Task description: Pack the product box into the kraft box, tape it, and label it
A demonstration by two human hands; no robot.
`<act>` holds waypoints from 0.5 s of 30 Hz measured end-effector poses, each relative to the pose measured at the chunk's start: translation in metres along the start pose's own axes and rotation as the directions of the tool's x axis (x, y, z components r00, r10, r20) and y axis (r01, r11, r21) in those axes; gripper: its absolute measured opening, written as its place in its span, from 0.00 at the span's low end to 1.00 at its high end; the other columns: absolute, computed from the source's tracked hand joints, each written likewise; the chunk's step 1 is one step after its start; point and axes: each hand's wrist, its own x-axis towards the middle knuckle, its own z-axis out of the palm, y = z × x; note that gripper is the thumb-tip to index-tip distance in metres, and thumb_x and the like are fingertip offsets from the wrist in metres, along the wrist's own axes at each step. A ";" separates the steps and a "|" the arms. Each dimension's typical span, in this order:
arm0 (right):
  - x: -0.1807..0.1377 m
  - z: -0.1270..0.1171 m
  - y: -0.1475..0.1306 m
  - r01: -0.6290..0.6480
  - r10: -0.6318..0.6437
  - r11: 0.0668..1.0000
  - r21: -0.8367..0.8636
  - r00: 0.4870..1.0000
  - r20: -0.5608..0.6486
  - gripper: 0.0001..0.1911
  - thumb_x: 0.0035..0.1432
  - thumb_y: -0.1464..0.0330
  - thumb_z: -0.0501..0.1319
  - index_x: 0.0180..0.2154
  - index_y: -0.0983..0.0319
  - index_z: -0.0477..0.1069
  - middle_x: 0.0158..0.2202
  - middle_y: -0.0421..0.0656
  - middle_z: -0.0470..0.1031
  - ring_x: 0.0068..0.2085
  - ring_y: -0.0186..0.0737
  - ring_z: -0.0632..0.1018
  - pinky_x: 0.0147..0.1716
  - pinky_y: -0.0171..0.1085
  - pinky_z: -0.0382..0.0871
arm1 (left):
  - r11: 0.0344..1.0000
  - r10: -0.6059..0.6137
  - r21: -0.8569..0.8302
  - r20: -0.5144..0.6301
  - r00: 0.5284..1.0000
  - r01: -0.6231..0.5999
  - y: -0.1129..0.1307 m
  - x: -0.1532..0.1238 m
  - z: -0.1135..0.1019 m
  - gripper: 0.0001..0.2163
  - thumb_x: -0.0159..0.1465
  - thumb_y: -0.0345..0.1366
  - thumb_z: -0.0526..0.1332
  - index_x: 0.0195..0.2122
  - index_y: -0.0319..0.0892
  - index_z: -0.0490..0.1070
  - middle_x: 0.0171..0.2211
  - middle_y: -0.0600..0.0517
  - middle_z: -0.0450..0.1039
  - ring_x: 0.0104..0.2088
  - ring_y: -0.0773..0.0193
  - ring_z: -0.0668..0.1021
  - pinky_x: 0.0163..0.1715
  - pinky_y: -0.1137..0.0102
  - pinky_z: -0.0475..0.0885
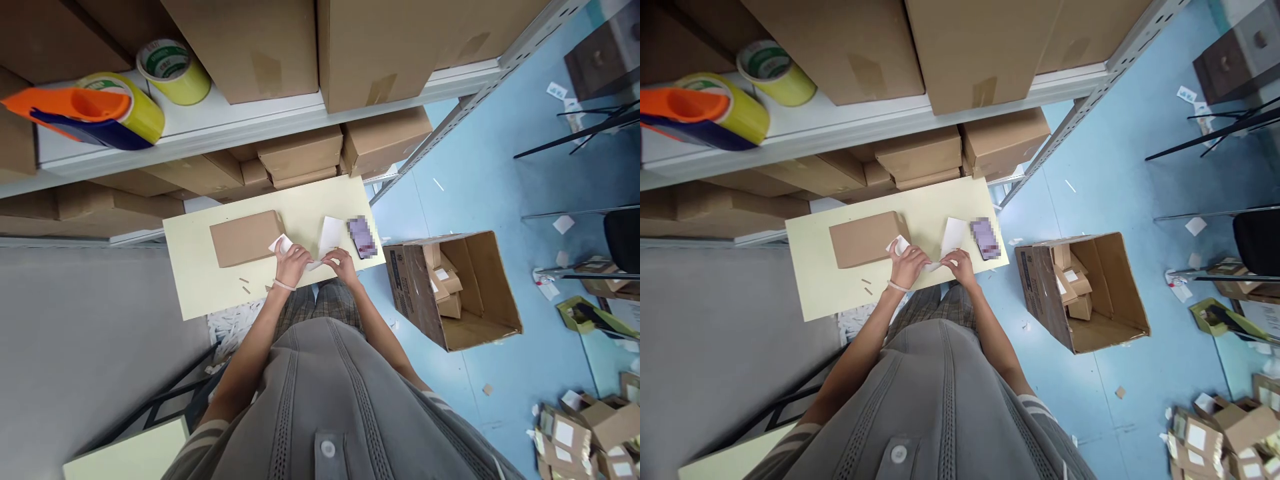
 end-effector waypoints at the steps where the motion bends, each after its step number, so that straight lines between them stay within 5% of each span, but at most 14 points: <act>1: 0.000 0.001 -0.001 -0.002 0.002 1.000 -0.007 1.000 0.002 0.12 0.61 0.58 0.60 0.29 0.55 0.78 0.34 0.41 0.80 0.42 0.42 0.76 0.56 0.44 0.57 | 1.000 -0.008 -0.001 0.000 1.000 0.008 0.000 -0.002 -0.001 0.08 0.64 0.35 0.59 0.28 0.49 0.73 0.32 0.52 0.75 0.46 0.55 0.73 0.64 0.47 0.34; 8: 0.003 0.006 0.003 -0.025 0.020 0.998 -0.052 0.995 -0.093 0.11 0.62 0.62 0.58 0.32 0.58 0.76 0.36 0.43 0.78 0.43 0.43 0.75 0.52 0.42 0.61 | 0.996 -0.082 -0.034 -0.111 0.990 0.078 0.003 -0.010 -0.012 0.09 0.64 0.33 0.58 0.28 0.49 0.74 0.31 0.53 0.76 0.44 0.56 0.73 0.62 0.49 0.37; 15: -0.003 0.002 -0.005 -0.037 0.028 0.996 -0.076 0.993 -0.113 0.11 0.61 0.60 0.57 0.33 0.58 0.75 0.38 0.45 0.78 0.45 0.46 0.75 0.50 0.44 0.65 | 0.984 -0.178 -0.079 -0.414 0.892 0.160 -0.005 -0.017 -0.056 0.09 0.65 0.38 0.59 0.28 0.47 0.74 0.30 0.54 0.77 0.39 0.58 0.75 0.61 0.51 0.43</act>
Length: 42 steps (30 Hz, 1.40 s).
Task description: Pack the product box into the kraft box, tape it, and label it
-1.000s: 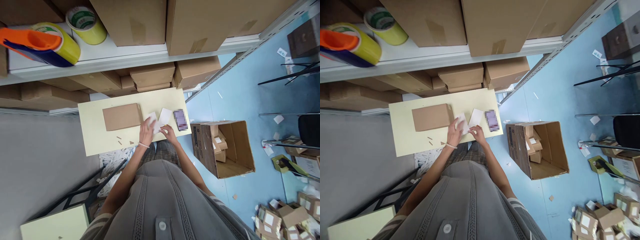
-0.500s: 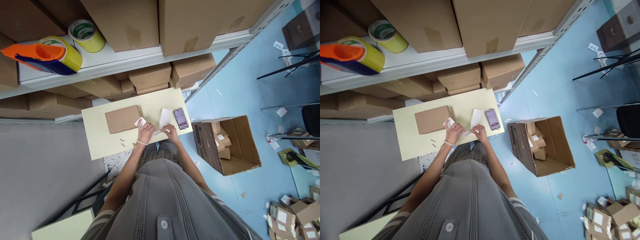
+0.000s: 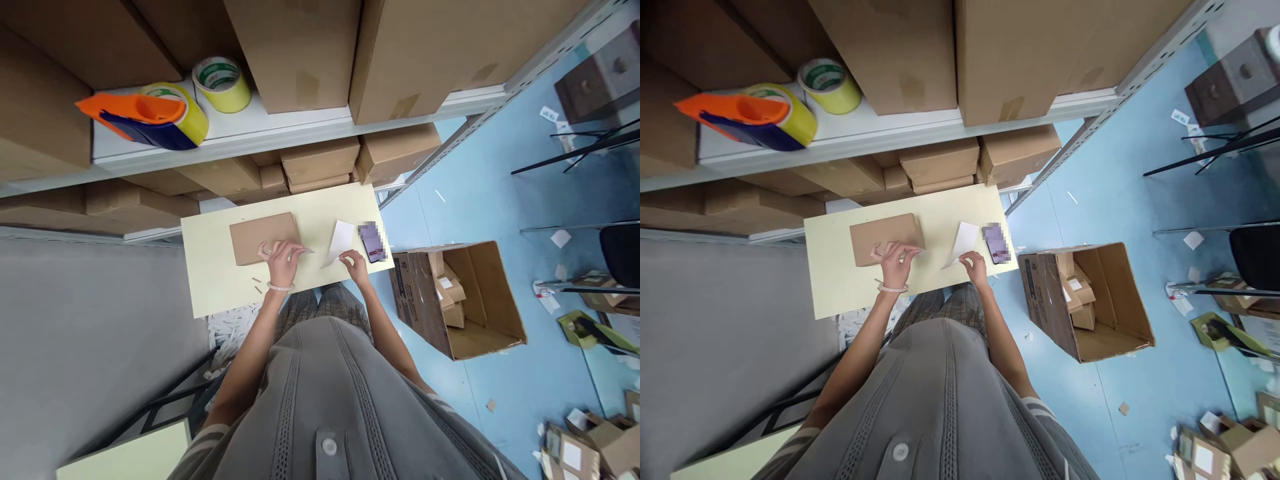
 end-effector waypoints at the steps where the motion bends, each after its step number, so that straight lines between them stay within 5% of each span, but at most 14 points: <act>1: -0.001 0.000 -0.008 0.005 -0.005 1.000 -0.010 1.000 -0.001 0.11 0.60 0.59 0.58 0.35 0.57 0.75 0.40 0.45 0.78 0.46 0.46 0.75 0.51 0.44 0.64 | 1.000 0.009 -0.018 -0.039 0.999 -0.009 0.001 0.002 -0.009 0.09 0.66 0.38 0.59 0.28 0.47 0.74 0.30 0.54 0.77 0.39 0.59 0.76 0.61 0.52 0.44; 5: -0.008 0.003 -0.067 0.012 -0.004 0.994 0.112 0.998 -0.070 0.15 0.59 0.56 0.59 0.42 0.58 0.75 0.44 0.47 0.77 0.49 0.46 0.75 0.52 0.43 0.64 | 0.988 0.109 -0.092 -0.133 0.985 -0.122 0.013 0.002 -0.047 0.11 0.67 0.35 0.56 0.29 0.47 0.73 0.32 0.55 0.79 0.41 0.60 0.78 0.62 0.52 0.46; 11: -0.019 0.010 -0.176 -0.014 -0.083 0.909 0.417 0.973 0.216 0.20 0.62 0.53 0.55 0.32 0.58 0.77 0.36 0.42 0.79 0.44 0.43 0.77 0.49 0.40 0.65 | 0.921 0.356 -0.048 -0.302 0.884 -0.387 0.022 -0.011 -0.090 0.10 0.64 0.28 0.59 0.29 0.50 0.73 0.36 0.58 0.81 0.43 0.61 0.80 0.62 0.49 0.42; 15: -0.026 0.025 -0.214 -0.012 -0.115 0.887 0.461 0.963 0.245 0.16 0.57 0.52 0.61 0.32 0.58 0.76 0.34 0.41 0.78 0.42 0.43 0.77 0.46 0.39 0.67 | 0.887 0.445 0.032 -0.327 0.834 -0.461 0.016 -0.017 -0.113 0.10 0.63 0.25 0.60 0.32 0.50 0.73 0.38 0.58 0.81 0.43 0.60 0.80 0.62 0.47 0.40; 23: -0.033 0.058 -0.246 -0.044 -0.062 0.894 0.446 0.973 0.220 0.15 0.52 0.54 0.65 0.27 0.59 0.73 0.28 0.40 0.76 0.35 0.40 0.76 0.41 0.39 0.68 | 0.922 0.386 0.082 -0.260 0.885 -0.378 -0.001 -0.030 -0.150 0.04 0.65 0.38 0.60 0.36 0.52 0.75 0.39 0.55 0.81 0.43 0.59 0.80 0.62 0.49 0.38; 26: -0.034 0.064 -0.254 -0.009 -0.097 0.914 0.406 0.966 0.238 0.16 0.53 0.54 0.63 0.26 0.59 0.72 0.27 0.40 0.75 0.34 0.40 0.75 0.40 0.38 0.68 | 0.929 0.369 0.064 -0.228 0.901 -0.364 -0.007 -0.033 -0.165 0.09 0.67 0.44 0.56 0.41 0.53 0.75 0.43 0.53 0.80 0.45 0.59 0.79 0.62 0.50 0.40; 31: -0.035 0.066 -0.267 0.260 -0.273 0.962 0.083 0.923 0.272 0.15 0.62 0.56 0.56 0.29 0.58 0.69 0.29 0.41 0.74 0.35 0.40 0.74 0.40 0.39 0.65 | 0.976 0.212 0.078 -0.172 0.962 -0.202 -0.009 -0.021 -0.190 0.15 0.69 0.45 0.50 0.51 0.53 0.71 0.56 0.49 0.71 0.56 0.56 0.71 0.63 0.50 0.40; 35: -0.035 0.067 -0.272 0.443 -0.389 0.888 -0.125 0.866 0.313 0.13 0.65 0.60 0.53 0.32 0.58 0.69 0.33 0.41 0.76 0.37 0.40 0.75 0.42 0.39 0.62 | 0.967 0.237 0.109 -0.061 0.970 -0.230 -0.008 -0.007 -0.196 0.14 0.69 0.46 0.51 0.51 0.56 0.70 0.49 0.52 0.76 0.54 0.55 0.73 0.63 0.48 0.31; 38: -0.035 0.066 -0.273 0.413 -0.369 0.904 -0.112 0.885 0.284 0.11 0.64 0.60 0.54 0.34 0.57 0.71 0.34 0.41 0.77 0.37 0.40 0.76 0.44 0.39 0.63 | 0.983 0.180 0.048 -0.020 0.983 -0.179 -0.010 -0.003 -0.194 0.14 0.71 0.43 0.48 0.48 0.53 0.71 0.41 0.55 0.78 0.44 0.61 0.77 0.63 0.52 0.37; 42: -0.037 0.061 -0.272 0.319 -0.307 0.948 -0.015 0.922 0.238 0.09 0.61 0.61 0.58 0.34 0.58 0.72 0.33 0.40 0.78 0.37 0.40 0.77 0.44 0.39 0.65 | 0.999 0.043 -0.003 -0.080 0.996 -0.044 -0.011 -0.002 -0.195 0.13 0.71 0.43 0.48 0.46 0.50 0.70 0.42 0.54 0.78 0.44 0.61 0.77 0.60 0.55 0.45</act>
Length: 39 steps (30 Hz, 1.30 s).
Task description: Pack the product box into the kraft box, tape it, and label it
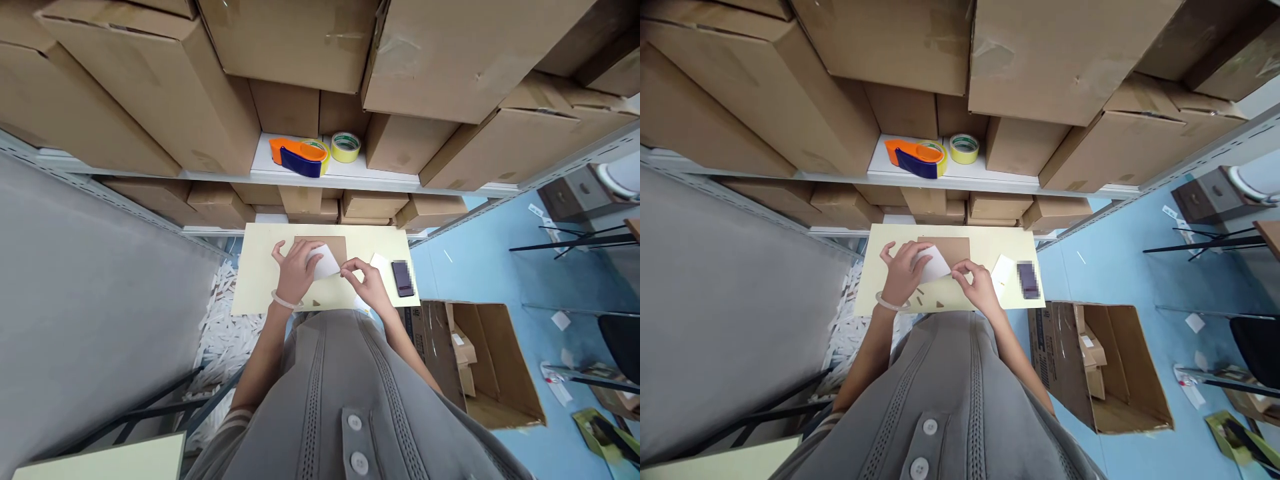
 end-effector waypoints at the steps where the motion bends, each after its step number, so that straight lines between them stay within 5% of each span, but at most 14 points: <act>1: -0.001 -0.001 0.000 -0.010 0.010 1.000 0.019 1.000 -0.005 0.08 0.61 0.61 0.58 0.34 0.58 0.72 0.32 0.40 0.78 0.37 0.40 0.77 0.44 0.39 0.65 | 1.000 -0.017 -0.011 -0.003 1.000 0.017 0.001 0.000 -0.001 0.12 0.70 0.43 0.48 0.46 0.50 0.70 0.43 0.54 0.77 0.45 0.61 0.77 0.59 0.56 0.45; 39: 0.000 0.003 0.001 0.021 -0.020 1.000 -0.015 0.999 0.041 0.05 0.56 0.67 0.59 0.35 0.57 0.72 0.31 0.40 0.78 0.36 0.41 0.78 0.45 0.42 0.66 | 0.995 -0.082 -0.059 0.012 0.997 0.082 -0.006 -0.006 0.002 0.12 0.70 0.42 0.48 0.46 0.50 0.68 0.45 0.52 0.77 0.47 0.58 0.75 0.57 0.55 0.46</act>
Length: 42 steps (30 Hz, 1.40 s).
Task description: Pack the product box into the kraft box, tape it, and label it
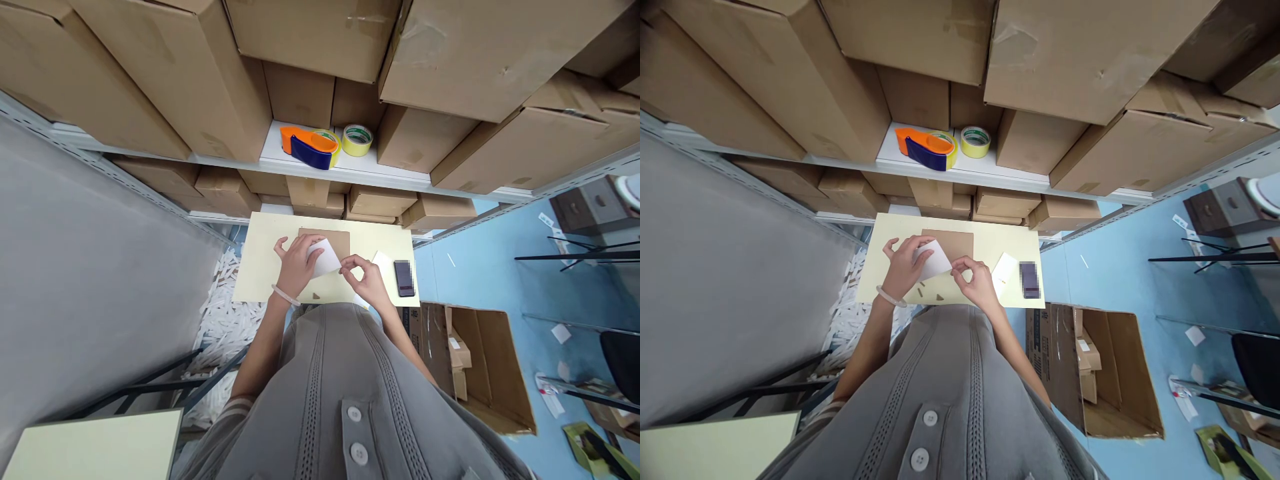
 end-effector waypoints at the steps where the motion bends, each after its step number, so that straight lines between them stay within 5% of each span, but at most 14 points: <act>1: 0.000 0.000 0.000 0.000 0.000 1.000 -0.004 1.000 0.005 0.06 0.55 0.67 0.59 0.36 0.57 0.72 0.32 0.40 0.78 0.36 0.41 0.78 0.45 0.42 0.67 | 1.000 -0.001 0.000 -0.002 1.000 0.001 0.000 0.000 0.000 0.12 0.70 0.42 0.48 0.46 0.50 0.68 0.45 0.52 0.77 0.47 0.58 0.75 0.57 0.55 0.47; 13: -0.001 -0.005 0.000 -0.068 0.071 0.993 0.095 0.997 -0.032 0.05 0.55 0.65 0.60 0.31 0.58 0.73 0.29 0.40 0.77 0.35 0.40 0.77 0.43 0.40 0.68 | 1.000 0.025 0.010 0.038 0.999 -0.026 0.001 0.006 0.008 0.13 0.70 0.43 0.47 0.48 0.50 0.68 0.46 0.51 0.76 0.48 0.58 0.75 0.57 0.56 0.48; 18: 0.002 -0.005 -0.001 -0.129 0.143 0.956 0.263 0.989 -0.038 0.06 0.54 0.63 0.61 0.30 0.59 0.73 0.27 0.40 0.76 0.33 0.40 0.76 0.40 0.40 0.69 | 0.995 0.048 0.090 -0.121 0.991 -0.037 0.012 0.000 0.010 0.14 0.69 0.44 0.51 0.50 0.49 0.69 0.53 0.48 0.71 0.54 0.56 0.70 0.58 0.55 0.48; 27: 0.003 -0.002 -0.003 -0.155 0.201 0.911 0.381 0.976 -0.084 0.10 0.54 0.59 0.63 0.31 0.59 0.73 0.27 0.41 0.76 0.32 0.39 0.76 0.38 0.40 0.70 | 0.986 0.168 0.025 -0.040 0.985 -0.167 0.038 -0.018 0.021 0.09 0.68 0.37 0.54 0.37 0.50 0.75 0.33 0.57 0.79 0.37 0.63 0.77 0.57 0.55 0.49; 42: -0.001 -0.004 -0.003 -0.082 0.130 0.928 0.364 0.985 -0.110 0.08 0.56 0.61 0.63 0.32 0.59 0.73 0.28 0.41 0.76 0.32 0.39 0.76 0.38 0.40 0.70 | 0.991 0.129 -0.030 -0.018 0.991 -0.130 0.039 -0.016 0.021 0.10 0.68 0.37 0.54 0.36 0.51 0.76 0.31 0.57 0.79 0.36 0.65 0.77 0.58 0.57 0.48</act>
